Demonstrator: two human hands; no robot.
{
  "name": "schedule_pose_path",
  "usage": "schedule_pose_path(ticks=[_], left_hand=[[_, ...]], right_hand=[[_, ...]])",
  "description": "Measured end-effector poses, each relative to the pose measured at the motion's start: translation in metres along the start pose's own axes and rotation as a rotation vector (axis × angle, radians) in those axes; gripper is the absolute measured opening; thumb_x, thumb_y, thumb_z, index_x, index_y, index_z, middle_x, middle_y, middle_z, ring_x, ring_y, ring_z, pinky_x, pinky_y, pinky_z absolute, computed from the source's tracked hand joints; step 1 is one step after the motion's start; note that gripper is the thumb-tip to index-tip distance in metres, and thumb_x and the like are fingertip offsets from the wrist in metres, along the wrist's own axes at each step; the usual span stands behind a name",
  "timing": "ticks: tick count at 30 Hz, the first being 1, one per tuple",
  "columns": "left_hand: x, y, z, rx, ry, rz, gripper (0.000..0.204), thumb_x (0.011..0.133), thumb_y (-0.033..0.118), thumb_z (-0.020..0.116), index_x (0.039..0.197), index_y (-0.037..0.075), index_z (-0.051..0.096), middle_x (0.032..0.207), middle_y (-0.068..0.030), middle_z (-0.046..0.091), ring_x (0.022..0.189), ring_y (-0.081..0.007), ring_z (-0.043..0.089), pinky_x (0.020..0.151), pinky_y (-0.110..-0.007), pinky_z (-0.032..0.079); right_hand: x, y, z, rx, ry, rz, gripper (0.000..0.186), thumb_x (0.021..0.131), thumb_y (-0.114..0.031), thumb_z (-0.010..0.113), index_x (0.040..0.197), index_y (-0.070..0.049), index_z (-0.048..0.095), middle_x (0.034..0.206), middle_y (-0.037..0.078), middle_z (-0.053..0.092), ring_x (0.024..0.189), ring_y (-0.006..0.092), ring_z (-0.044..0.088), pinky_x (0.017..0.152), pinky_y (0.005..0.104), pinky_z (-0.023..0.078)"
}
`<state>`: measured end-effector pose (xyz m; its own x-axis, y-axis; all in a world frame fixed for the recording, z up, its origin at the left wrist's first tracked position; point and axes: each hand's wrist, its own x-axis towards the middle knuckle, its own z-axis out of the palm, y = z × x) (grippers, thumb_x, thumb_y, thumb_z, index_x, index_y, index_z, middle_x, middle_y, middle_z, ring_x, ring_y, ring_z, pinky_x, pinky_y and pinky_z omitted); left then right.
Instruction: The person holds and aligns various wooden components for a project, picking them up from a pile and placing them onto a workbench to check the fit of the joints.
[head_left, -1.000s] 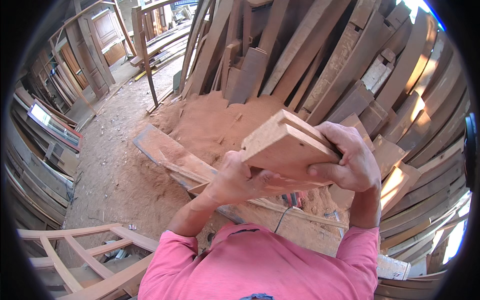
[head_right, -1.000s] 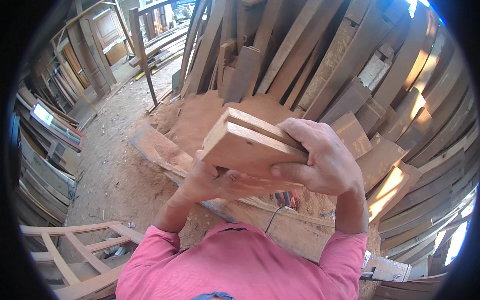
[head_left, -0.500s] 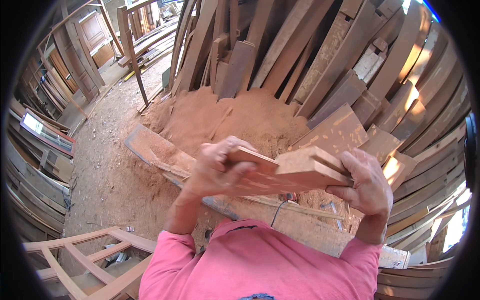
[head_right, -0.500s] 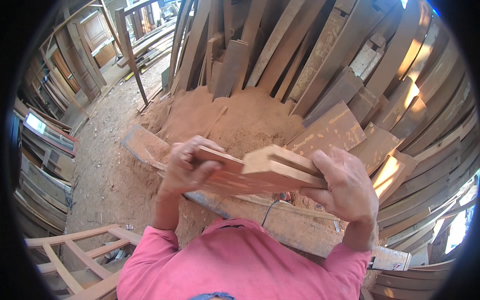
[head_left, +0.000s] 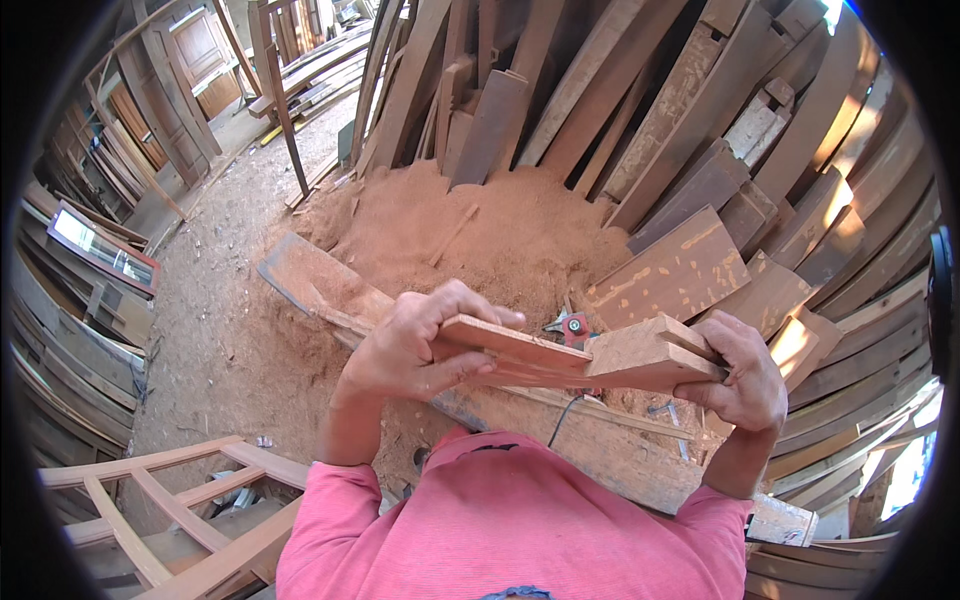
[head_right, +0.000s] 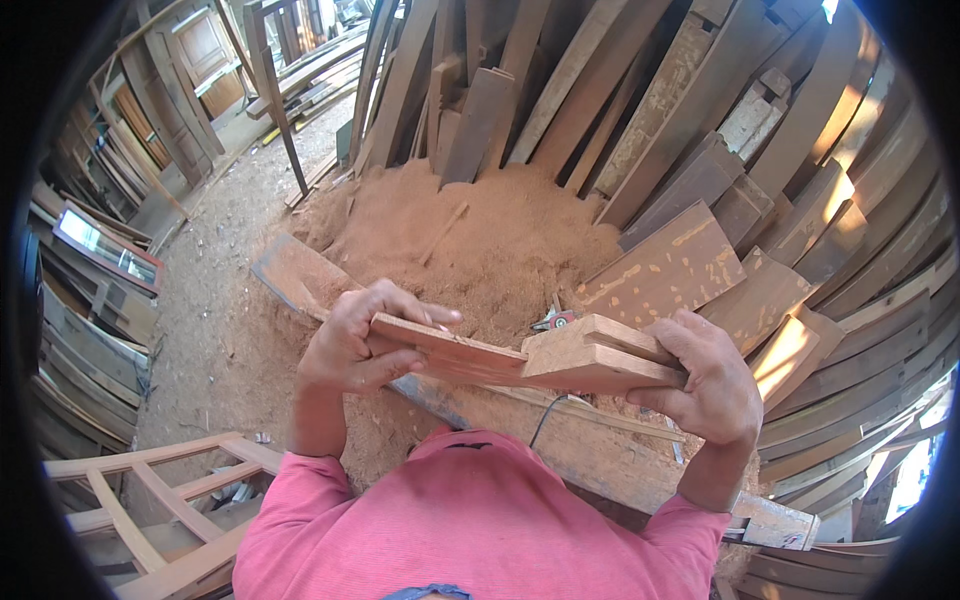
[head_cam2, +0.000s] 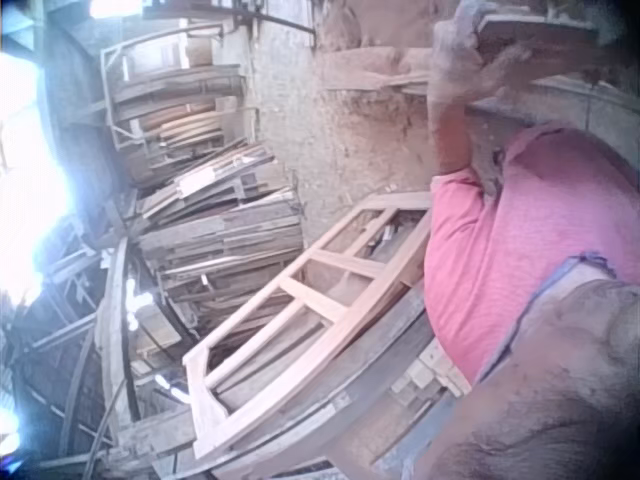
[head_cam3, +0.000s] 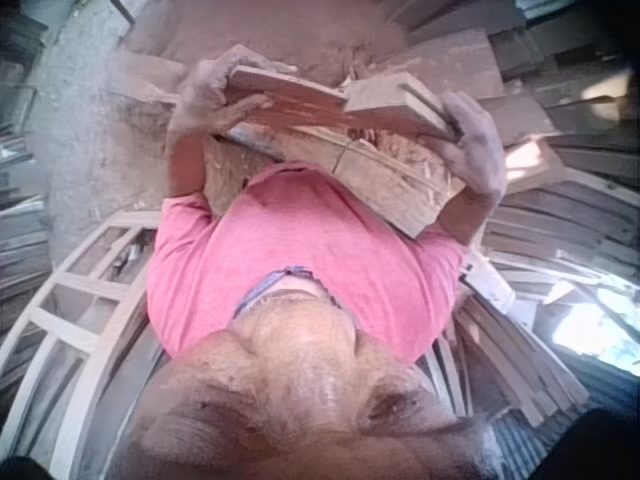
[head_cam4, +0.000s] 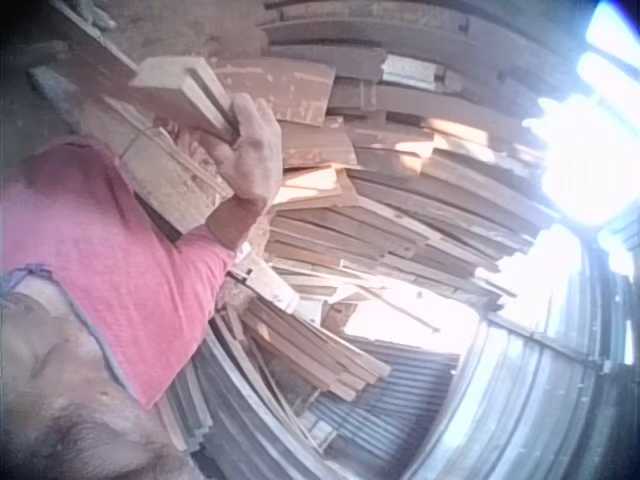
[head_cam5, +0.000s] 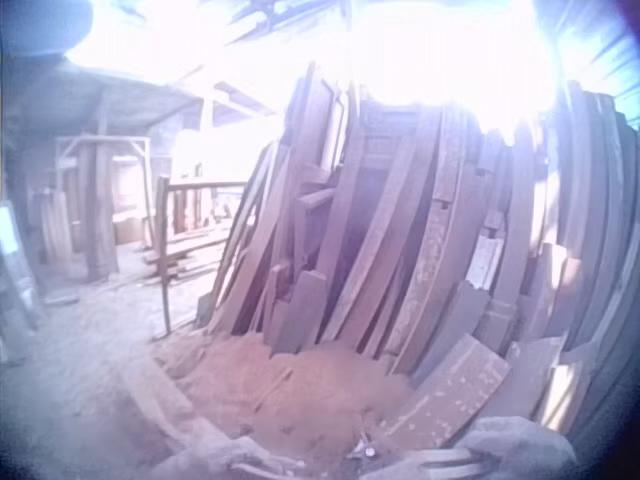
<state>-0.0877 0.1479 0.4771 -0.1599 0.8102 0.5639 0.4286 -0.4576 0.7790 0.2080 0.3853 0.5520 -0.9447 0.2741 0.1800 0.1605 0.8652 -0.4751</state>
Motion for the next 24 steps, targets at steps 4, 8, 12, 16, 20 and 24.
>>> schedule_pose_path(ticks=[4, 8, 12, 16, 20, 24], left_hand=[[0.0, 0.008, 0.009, 0.122, -0.088, 0.042, 0.031, 0.078, 0.004, 0.086, 0.104, 0.003, 0.069, 0.102, -0.0125, 0.077, 0.09, -0.0244, 0.077, 0.077, -0.033, 0.058], [-0.002, 0.007, 0.017, 0.293, 0.046, 0.005, 0.029, 0.077, 0.009, 0.089, 0.098, 0.004, 0.07, 0.086, -0.009, 0.076, 0.077, -0.0213, 0.076, 0.068, -0.031, 0.058], [0.004, -0.011, -0.004, 0.203, 0.087, -0.013, 0.026, 0.079, 0.012, 0.088, 0.093, 0.004, 0.067, 0.077, -0.0059, 0.073, 0.072, -0.0116, 0.072, 0.062, -0.026, 0.054], [-0.016, -0.043, -0.03, -0.097, 0.423, -0.008, 0.029, 0.096, 0.032, 0.071, 0.097, 0.006, 0.058, 0.076, -0.0004, 0.062, 0.072, -0.0064, 0.061, 0.064, -0.021, 0.047], [-0.057, -0.089, -0.079, 0.179, 0.773, 0.114, 0.05, 0.106, 0.056, 0.041, 0.107, 0.007, 0.049, 0.076, 0.0035, 0.044, 0.069, -0.0047, 0.045, 0.061, -0.021, 0.036], [-0.062, -0.094, -0.097, -0.009, 0.951, 0.077, 0.056, 0.106, 0.063, 0.033, 0.106, 0.009, 0.046, 0.067, 0.0052, 0.037, 0.059, -0.0055, 0.037, 0.054, -0.023, 0.029]], right_hand=[[-0.004, 0.007, 0.004, 0.076, 0.052, 0.001, 0.058, 0.053, -0.016, 0.093, 0.104, -0.001, 0.071, 0.08, 0.013, 0.058, 0.078, 0.0318, 0.058, 0.071, 0.0422, 0.045], [0.004, -0.003, 0.021, 0.023, 0.201, -0.099, 0.061, 0.054, -0.032, 0.095, 0.101, 0.0, 0.073, 0.08, 0.009, 0.057, 0.072, 0.0261, 0.055, 0.065, 0.0359, 0.04], [0.012, -0.022, 0.001, 0.021, 0.349, -0.235, 0.063, 0.059, -0.028, 0.095, 0.108, 0.002, 0.07, 0.09, 0.009, 0.066, 0.077, 0.0236, 0.06, 0.07, 0.0364, 0.048], [0.002, 0.001, 0.005, 0.53, 0.734, -0.033, 0.073, 0.075, -0.039, 0.092, 0.124, 0.006, 0.063, 0.109, 0.006, 0.069, 0.101, 0.0153, 0.065, 0.088, 0.0284, 0.051], [0.019, 0.033, 0.033, 0.655, 0.679, -0.039, 0.066, 0.08, -0.036, 0.089, 0.124, 0.006, 0.063, 0.108, 0.007, 0.069, 0.101, 0.0143, 0.064, 0.09, 0.029, 0.05], [0.027, 0.056, 0.08, 0.753, 0.498, 0.032, 0.05, 0.084, -0.026, 0.085, 0.118, 0.005, 0.065, 0.104, 0.006, 0.069, 0.097, 0.0131, 0.062, 0.088, 0.0303, 0.05]])
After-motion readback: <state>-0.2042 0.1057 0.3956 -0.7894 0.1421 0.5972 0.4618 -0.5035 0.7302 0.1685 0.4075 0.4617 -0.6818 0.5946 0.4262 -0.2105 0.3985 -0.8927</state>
